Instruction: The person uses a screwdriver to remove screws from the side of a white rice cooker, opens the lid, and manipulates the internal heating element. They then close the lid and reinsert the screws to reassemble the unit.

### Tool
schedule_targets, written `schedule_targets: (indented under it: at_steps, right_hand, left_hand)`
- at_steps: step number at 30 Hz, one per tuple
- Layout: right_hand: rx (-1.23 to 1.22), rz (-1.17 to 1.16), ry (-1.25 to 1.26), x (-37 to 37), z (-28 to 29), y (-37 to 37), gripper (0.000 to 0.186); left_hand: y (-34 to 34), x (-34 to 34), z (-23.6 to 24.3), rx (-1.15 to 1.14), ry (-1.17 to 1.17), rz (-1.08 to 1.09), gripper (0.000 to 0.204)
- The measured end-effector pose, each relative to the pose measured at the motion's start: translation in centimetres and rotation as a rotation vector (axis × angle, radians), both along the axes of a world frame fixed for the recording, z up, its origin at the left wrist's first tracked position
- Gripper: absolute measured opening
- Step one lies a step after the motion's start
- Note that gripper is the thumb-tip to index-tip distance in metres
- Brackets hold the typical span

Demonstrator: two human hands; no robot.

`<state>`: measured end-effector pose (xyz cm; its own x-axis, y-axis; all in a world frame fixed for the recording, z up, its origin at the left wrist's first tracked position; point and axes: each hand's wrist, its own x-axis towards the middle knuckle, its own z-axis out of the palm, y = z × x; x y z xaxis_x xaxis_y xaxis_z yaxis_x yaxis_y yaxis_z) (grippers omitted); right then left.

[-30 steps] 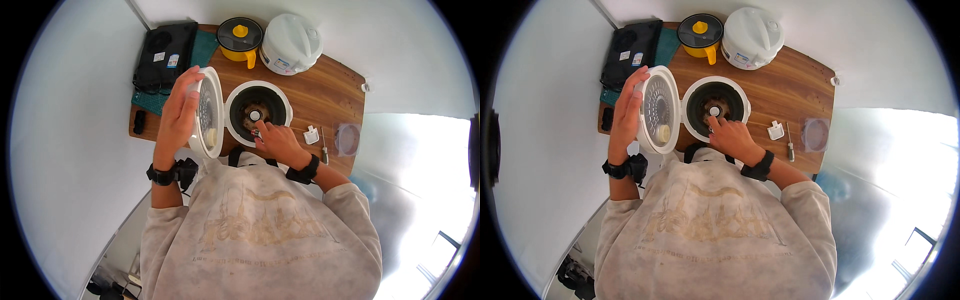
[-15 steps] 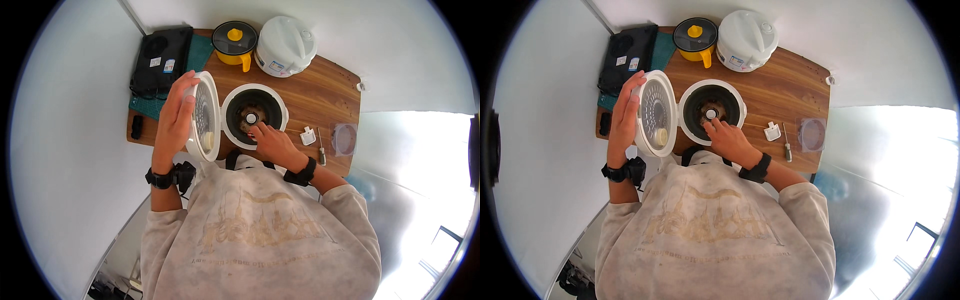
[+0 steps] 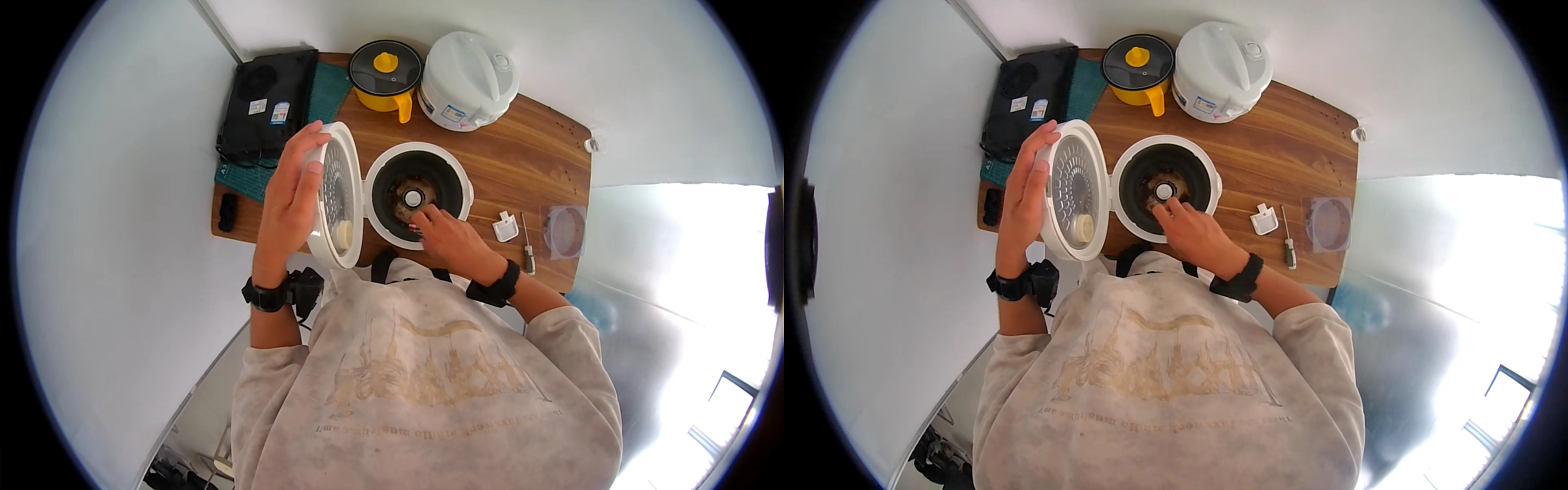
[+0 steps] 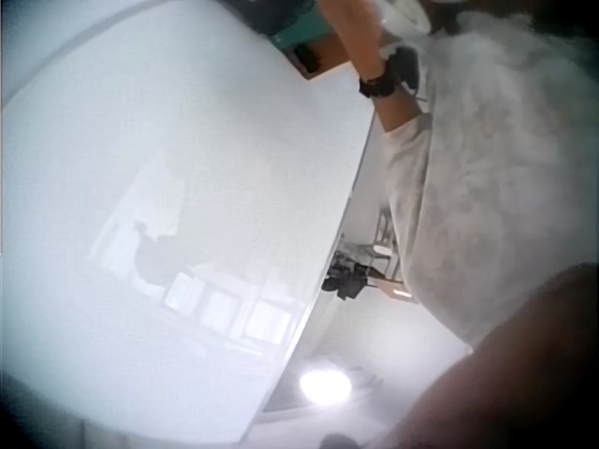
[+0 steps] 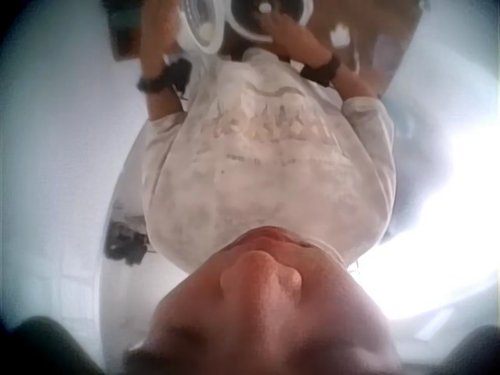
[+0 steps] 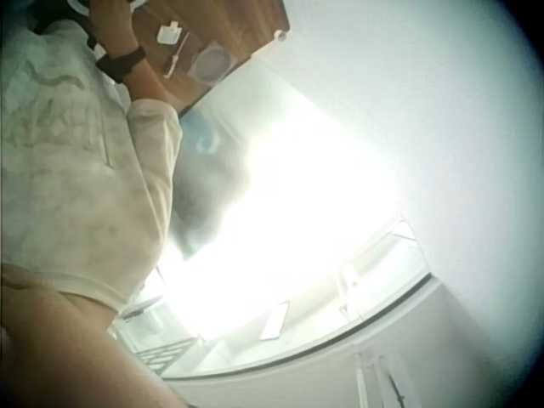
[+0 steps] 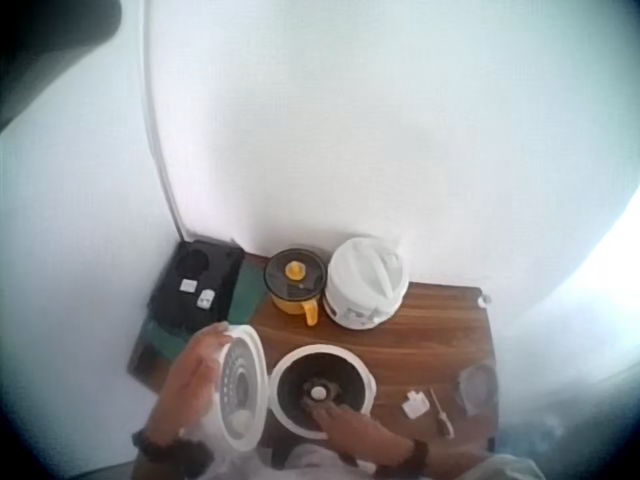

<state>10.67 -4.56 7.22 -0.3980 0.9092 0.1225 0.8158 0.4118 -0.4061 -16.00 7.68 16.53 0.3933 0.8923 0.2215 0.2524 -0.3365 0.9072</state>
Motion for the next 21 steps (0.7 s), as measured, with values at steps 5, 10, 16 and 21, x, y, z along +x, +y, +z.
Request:
schedule_targets:
  at_steps: [5,10,16,21]
  right_hand:
    - [-0.264,-0.154,-0.211,-1.1,0.5,-0.1,0.032]
    - [-0.115,0.003,-0.119,0.1,-1.8,0.0,0.035]
    - [-0.094,0.116,-0.096,0.6,-0.1,0.3,0.044]
    - [-0.055,0.064,0.169,0.0,-0.1,0.4,0.034]
  left_hand:
    - [0.0,-0.1,0.1,0.007,0.012,-0.005,0.034]
    - [0.0,0.1,0.2,-0.002,0.004,0.001,0.034]
    - [0.1,0.1,0.0,0.009,0.001,0.001,0.034]
    - [0.1,0.0,0.1,0.003,-0.004,-0.003,0.033]
